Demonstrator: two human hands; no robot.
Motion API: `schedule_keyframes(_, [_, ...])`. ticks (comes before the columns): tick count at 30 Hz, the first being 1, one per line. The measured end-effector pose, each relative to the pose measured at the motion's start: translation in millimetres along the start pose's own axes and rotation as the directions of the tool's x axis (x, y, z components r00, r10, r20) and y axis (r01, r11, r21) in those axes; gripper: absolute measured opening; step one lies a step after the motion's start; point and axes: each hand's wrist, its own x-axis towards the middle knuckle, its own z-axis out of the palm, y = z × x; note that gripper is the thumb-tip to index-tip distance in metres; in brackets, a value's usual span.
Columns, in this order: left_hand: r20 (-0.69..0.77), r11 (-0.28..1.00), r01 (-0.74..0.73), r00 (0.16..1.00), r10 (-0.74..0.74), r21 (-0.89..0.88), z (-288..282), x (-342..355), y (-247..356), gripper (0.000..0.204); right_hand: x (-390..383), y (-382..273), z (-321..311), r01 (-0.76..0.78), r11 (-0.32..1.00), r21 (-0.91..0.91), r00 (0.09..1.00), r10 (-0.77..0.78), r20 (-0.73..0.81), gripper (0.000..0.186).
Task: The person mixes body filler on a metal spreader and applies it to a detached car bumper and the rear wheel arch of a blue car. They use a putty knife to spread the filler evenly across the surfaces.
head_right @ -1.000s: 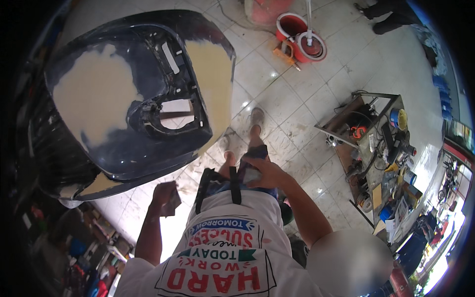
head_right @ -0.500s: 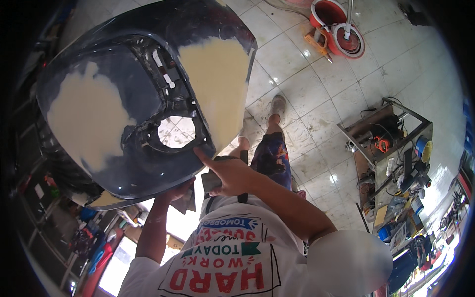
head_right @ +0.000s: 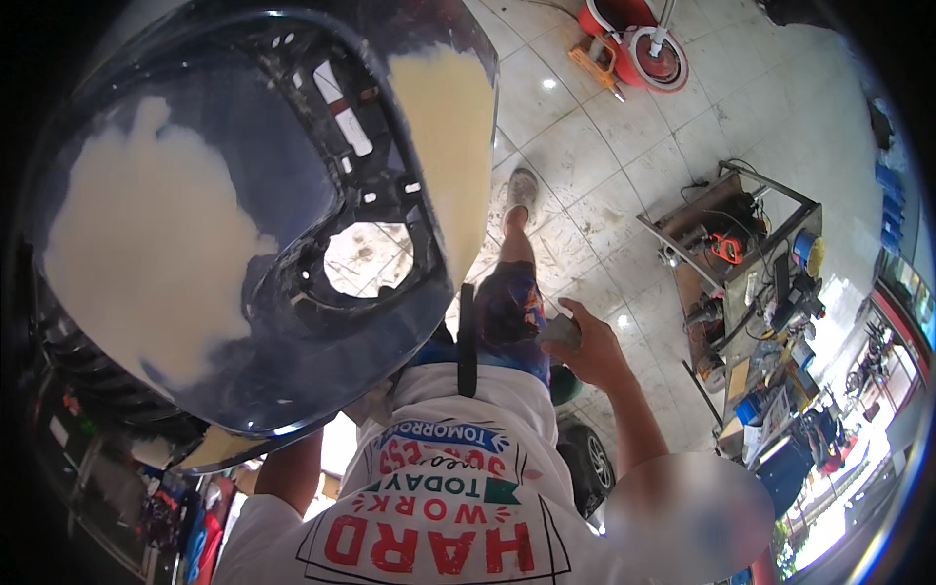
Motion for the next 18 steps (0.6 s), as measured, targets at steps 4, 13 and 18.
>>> schedule_keyframes(4, [0.024, 0.999, -0.048, 0.999, 0.049, -0.017, 3.3, 3.6, -10.3, 0.052, -9.2, -28.1, 38.9, -0.088, 0.979, 0.184, 0.982, 0.116, -0.149, 0.032])
schedule_keyframes(13, [-0.012, 0.993, -0.111, 0.994, 0.111, -0.036, 7.6, 12.2, -0.4, 0.054, 12.6, -101.6, 50.3, 0.376, 0.921, 0.102, 0.9, -0.337, -0.277, 0.014])
schedule_keyframes(18, [-0.101, 0.991, -0.127, 0.987, 0.123, -0.031, 10.4, 16.0, 24.6, 0.055, 34.9, -115.3, 42.5, 0.452, 0.892, -0.03, 0.863, -0.445, -0.239, 0.015])
